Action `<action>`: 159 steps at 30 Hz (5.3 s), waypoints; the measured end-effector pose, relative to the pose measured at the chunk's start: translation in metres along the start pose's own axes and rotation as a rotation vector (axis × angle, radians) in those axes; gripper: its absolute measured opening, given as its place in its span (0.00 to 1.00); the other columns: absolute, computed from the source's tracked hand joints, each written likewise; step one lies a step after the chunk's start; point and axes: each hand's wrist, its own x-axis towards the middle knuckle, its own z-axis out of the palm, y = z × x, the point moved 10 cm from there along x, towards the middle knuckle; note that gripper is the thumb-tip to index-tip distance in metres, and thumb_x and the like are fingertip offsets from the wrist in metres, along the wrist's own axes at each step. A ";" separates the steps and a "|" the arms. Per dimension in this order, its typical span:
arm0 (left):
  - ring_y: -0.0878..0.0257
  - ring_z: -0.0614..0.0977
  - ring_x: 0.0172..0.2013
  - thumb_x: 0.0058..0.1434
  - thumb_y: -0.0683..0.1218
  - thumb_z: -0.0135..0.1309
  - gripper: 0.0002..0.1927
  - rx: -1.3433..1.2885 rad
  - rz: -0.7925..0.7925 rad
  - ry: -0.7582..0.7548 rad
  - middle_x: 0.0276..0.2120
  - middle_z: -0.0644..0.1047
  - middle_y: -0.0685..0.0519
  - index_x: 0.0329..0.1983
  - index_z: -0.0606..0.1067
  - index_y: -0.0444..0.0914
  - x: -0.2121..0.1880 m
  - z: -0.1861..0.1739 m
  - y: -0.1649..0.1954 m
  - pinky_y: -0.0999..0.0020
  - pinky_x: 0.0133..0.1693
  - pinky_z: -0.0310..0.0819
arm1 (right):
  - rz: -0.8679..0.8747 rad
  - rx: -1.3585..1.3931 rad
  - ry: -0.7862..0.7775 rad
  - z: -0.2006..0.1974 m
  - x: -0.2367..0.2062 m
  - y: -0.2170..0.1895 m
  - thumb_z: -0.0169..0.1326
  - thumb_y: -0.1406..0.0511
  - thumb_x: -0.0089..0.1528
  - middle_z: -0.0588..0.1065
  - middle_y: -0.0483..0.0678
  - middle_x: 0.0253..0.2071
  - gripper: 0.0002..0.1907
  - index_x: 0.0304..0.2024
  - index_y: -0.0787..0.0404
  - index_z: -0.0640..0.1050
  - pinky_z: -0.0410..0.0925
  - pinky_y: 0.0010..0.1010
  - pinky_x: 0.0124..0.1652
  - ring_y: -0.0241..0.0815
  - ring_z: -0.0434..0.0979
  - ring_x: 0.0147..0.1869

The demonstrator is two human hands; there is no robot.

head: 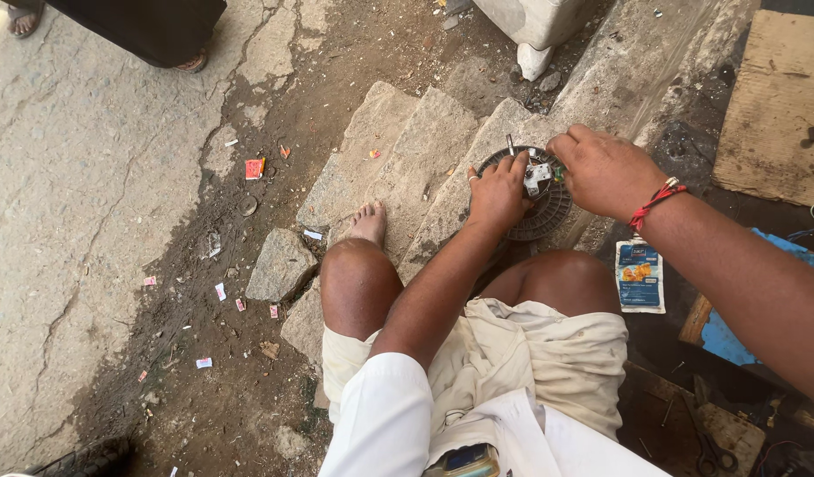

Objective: The person sits on the ground repairing a fan motor assembly, using a screwdriver to unscrew and adjust components on the motor mounted in a fan blade hub. They reposition the assembly, work on it by hand, and continue screwing at different points on the motor.

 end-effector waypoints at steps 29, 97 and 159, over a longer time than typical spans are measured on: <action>0.47 0.74 0.61 0.48 0.53 0.72 0.53 0.015 -0.008 -0.012 0.61 0.71 0.47 0.74 0.58 0.43 0.008 0.000 0.001 0.29 0.63 0.55 | 0.327 -0.086 -0.219 0.013 0.000 0.042 0.53 0.53 0.59 0.81 0.54 0.39 0.17 0.41 0.59 0.74 0.74 0.48 0.45 0.57 0.82 0.46; 0.49 0.76 0.59 0.45 0.54 0.73 0.53 0.034 -0.009 0.018 0.63 0.71 0.49 0.72 0.59 0.45 0.006 0.018 -0.004 0.29 0.63 0.58 | 0.169 -0.171 -0.112 0.013 -0.007 0.026 0.52 0.51 0.62 0.81 0.52 0.34 0.18 0.42 0.58 0.76 0.74 0.46 0.40 0.54 0.84 0.39; 0.50 0.76 0.60 0.45 0.54 0.73 0.53 0.041 -0.007 -0.009 0.63 0.72 0.49 0.72 0.59 0.46 0.005 0.014 0.000 0.27 0.63 0.57 | -0.009 -0.107 0.010 -0.020 -0.006 0.004 0.51 0.57 0.58 0.80 0.49 0.41 0.16 0.44 0.57 0.77 0.74 0.47 0.43 0.51 0.82 0.47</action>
